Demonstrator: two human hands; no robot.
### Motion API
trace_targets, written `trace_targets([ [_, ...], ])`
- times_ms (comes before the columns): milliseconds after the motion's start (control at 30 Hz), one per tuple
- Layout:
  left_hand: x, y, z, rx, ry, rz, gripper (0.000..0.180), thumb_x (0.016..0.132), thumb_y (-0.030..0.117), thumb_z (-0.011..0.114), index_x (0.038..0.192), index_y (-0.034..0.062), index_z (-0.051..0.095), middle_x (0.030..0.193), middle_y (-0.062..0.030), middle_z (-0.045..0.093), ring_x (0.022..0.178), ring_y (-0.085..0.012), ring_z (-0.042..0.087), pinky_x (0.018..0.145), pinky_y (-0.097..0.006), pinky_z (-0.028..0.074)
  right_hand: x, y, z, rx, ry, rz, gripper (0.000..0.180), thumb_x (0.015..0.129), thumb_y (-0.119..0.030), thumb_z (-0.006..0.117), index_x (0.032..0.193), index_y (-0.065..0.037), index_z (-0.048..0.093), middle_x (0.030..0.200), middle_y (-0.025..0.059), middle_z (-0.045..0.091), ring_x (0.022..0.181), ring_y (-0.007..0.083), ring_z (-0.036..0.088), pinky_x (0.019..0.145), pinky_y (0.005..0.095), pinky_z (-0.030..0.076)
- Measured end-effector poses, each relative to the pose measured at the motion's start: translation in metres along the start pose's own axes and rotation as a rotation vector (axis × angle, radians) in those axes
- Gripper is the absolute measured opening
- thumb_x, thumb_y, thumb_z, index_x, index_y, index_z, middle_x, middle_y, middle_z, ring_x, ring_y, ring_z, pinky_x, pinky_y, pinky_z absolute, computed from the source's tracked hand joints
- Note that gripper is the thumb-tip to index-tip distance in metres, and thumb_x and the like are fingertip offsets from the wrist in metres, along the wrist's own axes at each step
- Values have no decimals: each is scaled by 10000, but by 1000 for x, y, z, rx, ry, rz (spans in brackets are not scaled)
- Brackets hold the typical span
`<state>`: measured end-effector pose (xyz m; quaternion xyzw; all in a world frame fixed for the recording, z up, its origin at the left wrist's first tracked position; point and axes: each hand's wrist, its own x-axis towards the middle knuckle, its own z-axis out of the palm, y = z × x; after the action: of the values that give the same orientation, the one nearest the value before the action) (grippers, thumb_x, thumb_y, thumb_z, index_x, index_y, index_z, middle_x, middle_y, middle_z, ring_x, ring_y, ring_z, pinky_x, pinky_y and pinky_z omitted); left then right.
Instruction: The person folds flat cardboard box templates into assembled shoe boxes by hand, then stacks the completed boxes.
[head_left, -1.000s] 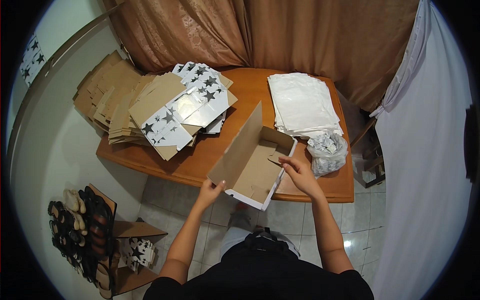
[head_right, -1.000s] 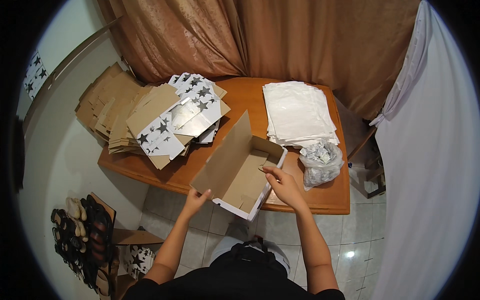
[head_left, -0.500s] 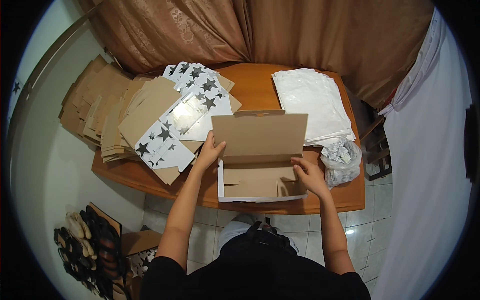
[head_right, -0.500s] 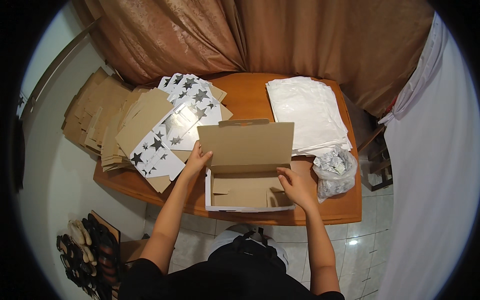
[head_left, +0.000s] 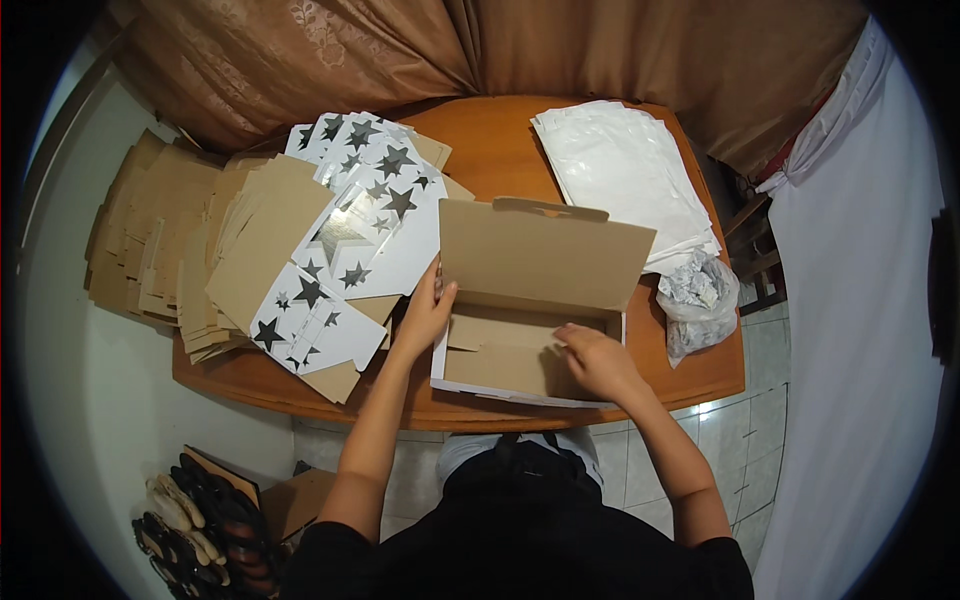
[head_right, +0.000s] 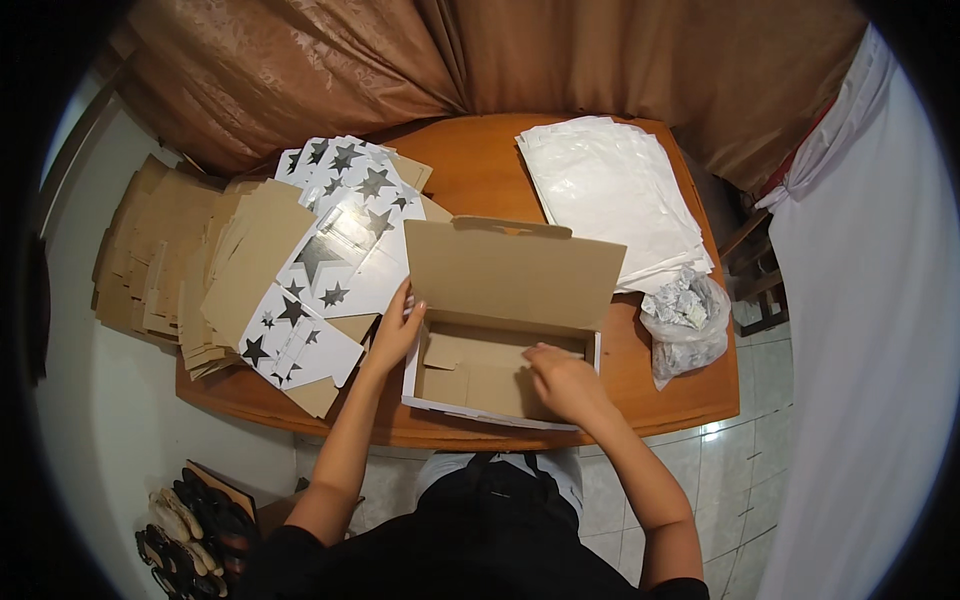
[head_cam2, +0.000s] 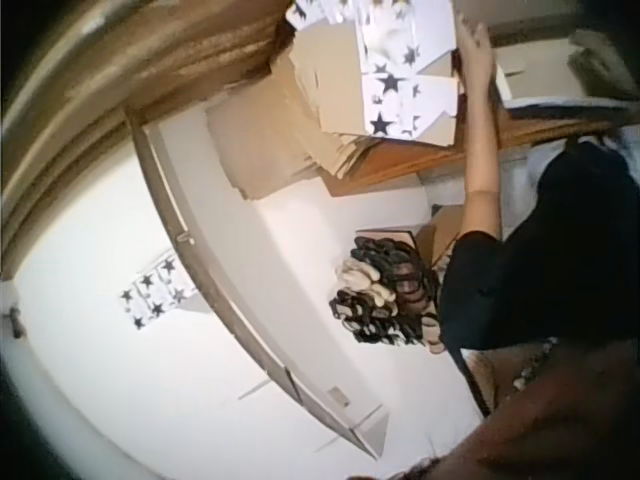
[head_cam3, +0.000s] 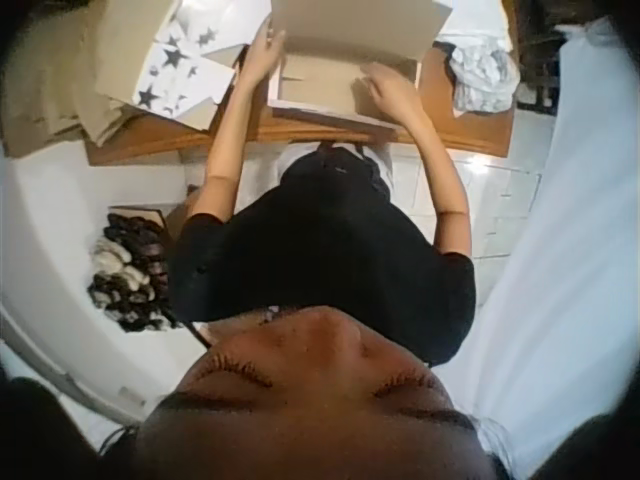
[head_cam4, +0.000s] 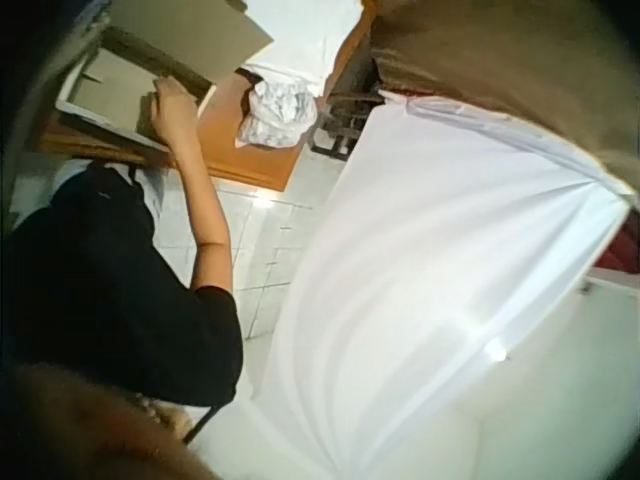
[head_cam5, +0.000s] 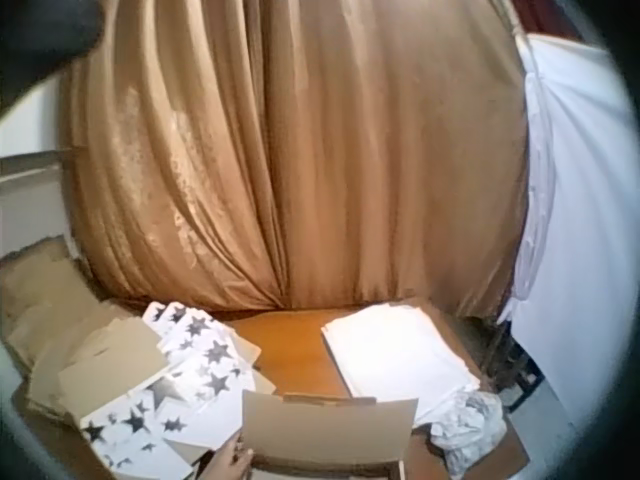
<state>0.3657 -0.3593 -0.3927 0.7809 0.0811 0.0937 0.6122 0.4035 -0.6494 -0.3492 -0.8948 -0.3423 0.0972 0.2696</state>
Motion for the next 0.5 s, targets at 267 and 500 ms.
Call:
trace_targets([
  [267,-63,-20,13,209,156,25,479,925,143,468,1361,9,320,1209,-180,482,1109,-283,482,948,-348,370,74,-12,95,-211,-238,-775,524,884,-336,482,1300,-25,412,1386,119,374,1299,236,333,1079,445,234],
  [500,-64,-16,17,77,90,-136,452,955,162,393,1367,2,296,1289,-197,416,1206,-307,404,1009,-362,312,79,-15,147,-243,-343,-630,672,911,-461,361,1363,30,279,1446,183,249,1369,280,181,1104,459,139],
])
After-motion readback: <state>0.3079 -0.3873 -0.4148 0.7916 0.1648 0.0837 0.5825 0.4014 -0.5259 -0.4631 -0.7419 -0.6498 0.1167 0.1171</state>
